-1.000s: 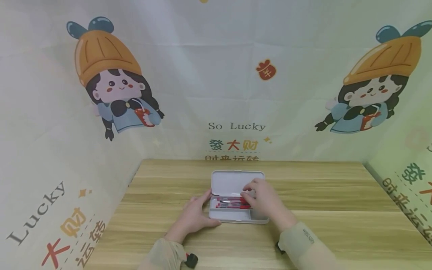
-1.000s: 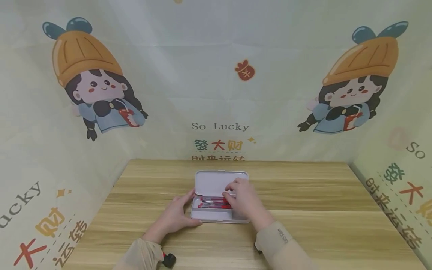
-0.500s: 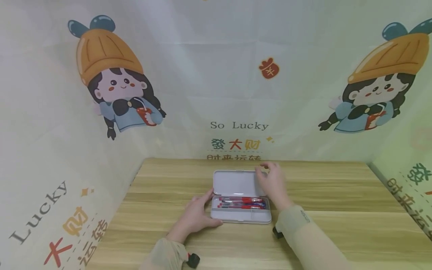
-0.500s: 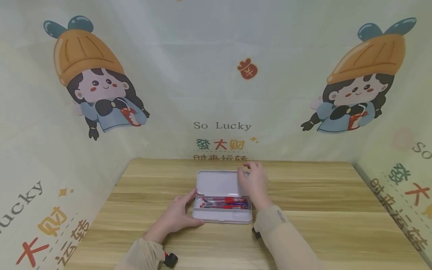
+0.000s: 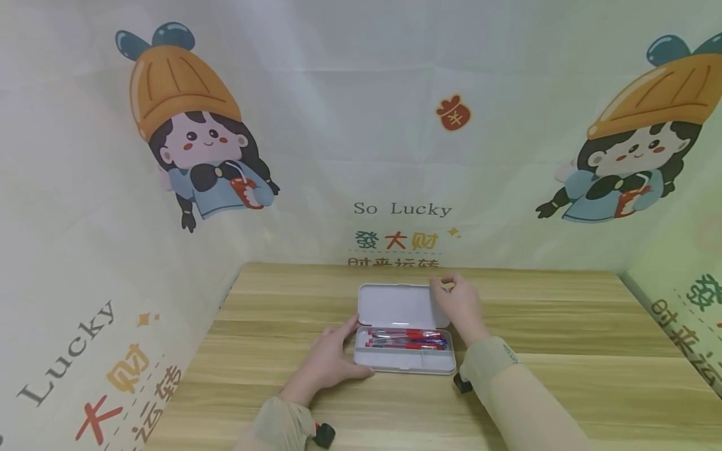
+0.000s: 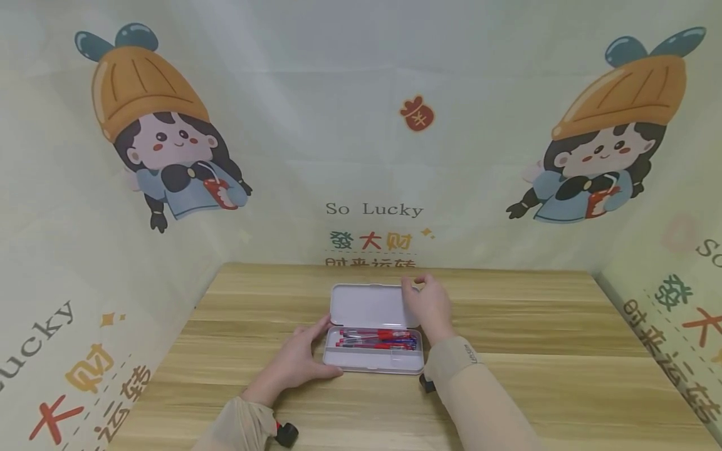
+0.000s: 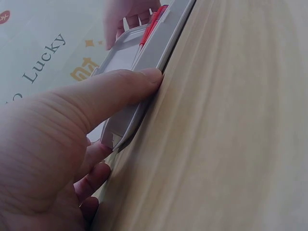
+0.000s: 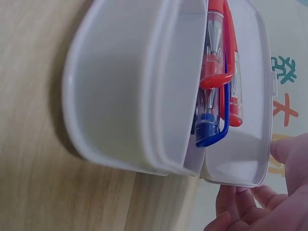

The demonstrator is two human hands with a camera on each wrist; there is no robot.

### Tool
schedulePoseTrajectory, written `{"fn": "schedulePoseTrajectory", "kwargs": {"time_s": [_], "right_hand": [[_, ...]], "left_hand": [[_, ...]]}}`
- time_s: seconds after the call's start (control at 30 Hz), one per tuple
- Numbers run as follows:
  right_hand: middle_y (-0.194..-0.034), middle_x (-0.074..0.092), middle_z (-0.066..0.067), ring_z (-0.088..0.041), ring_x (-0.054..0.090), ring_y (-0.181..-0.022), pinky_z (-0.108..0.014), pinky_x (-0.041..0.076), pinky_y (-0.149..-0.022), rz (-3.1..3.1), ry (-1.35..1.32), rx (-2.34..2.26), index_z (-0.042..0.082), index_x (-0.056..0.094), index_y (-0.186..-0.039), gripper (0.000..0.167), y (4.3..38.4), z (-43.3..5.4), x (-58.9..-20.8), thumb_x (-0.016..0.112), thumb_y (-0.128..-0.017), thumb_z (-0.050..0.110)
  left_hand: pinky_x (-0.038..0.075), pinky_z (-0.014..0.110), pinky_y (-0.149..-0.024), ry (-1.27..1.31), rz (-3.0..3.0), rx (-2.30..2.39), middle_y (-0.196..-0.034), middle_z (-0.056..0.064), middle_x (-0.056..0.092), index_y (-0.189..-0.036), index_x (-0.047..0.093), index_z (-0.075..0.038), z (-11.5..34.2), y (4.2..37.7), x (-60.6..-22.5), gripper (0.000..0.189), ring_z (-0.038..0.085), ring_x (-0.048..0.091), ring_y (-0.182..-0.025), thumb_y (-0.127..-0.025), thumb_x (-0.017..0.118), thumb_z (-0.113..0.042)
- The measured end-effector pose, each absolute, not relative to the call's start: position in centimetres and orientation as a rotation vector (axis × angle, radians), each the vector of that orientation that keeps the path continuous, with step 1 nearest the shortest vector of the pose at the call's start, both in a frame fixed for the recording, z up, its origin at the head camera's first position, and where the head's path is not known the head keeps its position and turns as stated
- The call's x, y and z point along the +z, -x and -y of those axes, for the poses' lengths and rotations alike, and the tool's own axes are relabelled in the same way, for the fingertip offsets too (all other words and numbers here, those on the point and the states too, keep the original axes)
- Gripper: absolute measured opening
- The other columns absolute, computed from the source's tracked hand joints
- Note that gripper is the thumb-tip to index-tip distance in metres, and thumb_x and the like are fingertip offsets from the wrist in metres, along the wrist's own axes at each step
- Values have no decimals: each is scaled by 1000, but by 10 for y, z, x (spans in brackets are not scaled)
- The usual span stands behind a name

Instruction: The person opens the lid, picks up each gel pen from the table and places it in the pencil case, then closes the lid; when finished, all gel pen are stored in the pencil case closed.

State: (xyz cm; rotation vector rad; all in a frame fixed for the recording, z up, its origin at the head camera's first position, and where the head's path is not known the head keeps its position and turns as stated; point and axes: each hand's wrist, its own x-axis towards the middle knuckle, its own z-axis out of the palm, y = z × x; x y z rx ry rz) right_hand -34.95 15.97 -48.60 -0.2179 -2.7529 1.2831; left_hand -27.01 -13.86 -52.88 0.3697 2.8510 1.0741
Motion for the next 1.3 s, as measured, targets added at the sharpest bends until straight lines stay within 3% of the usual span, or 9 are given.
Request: {"fn": "schedulePoseTrajectory", "kwargs": {"time_s": [0.2,0.5,0.8,0.9,1.17,1.3], "right_hand": [[-137,72,-28,-43,70,-118,-57,59,-100,2759,237,1288,2,66,-139,55,347,-159,-482,60,-108,47],[-144,70,-28,-45,68,-131,-58,55,-113,2747,196,1345,-3,72,-134,51,336,-154,-470,62,-108,41],[-143,72,-25,-45,65,-137,-61,51,-119,2713,-8,1263,-1,77,-125,43,314,-159,-466,68,-108,38],[-138,74,-24,-44,67,-131,-60,54,-114,2721,-54,1219,1,78,-123,40,303,-161,-466,70,-108,37],[-122,76,-19,-28,69,-100,-47,60,-87,2746,-180,1095,8,83,-115,28,279,-167,-466,75,-105,34],[-121,75,-16,-28,69,-103,-49,59,-89,2773,-237,1044,12,84,-114,24,266,-169,-467,77,-104,32]], "left_hand": [[49,65,-117,-369,-2849,1080,-162,14,60,-173,38,-19,137,269,-528,127,41,54,-141,-68,104,-46],[47,65,-118,-357,-2845,1124,-163,1,62,-174,35,-20,137,271,-530,130,37,53,-142,-67,105,-44],[47,63,-118,-321,-2844,1131,-163,6,61,-173,37,-13,137,270,-529,130,35,54,-139,-67,105,-45],[47,64,-119,-322,-2844,1122,-163,7,60,-172,38,-12,136,269,-528,130,36,54,-140,-67,105,-45],[44,64,-120,-348,-2845,1131,-165,5,60,-172,37,-12,137,270,-528,130,36,54,-141,-66,105,-44],[46,64,-118,-356,-2855,1127,-162,9,61,-172,38,-15,137,270,-530,128,36,55,-138,-66,105,-44]]}}
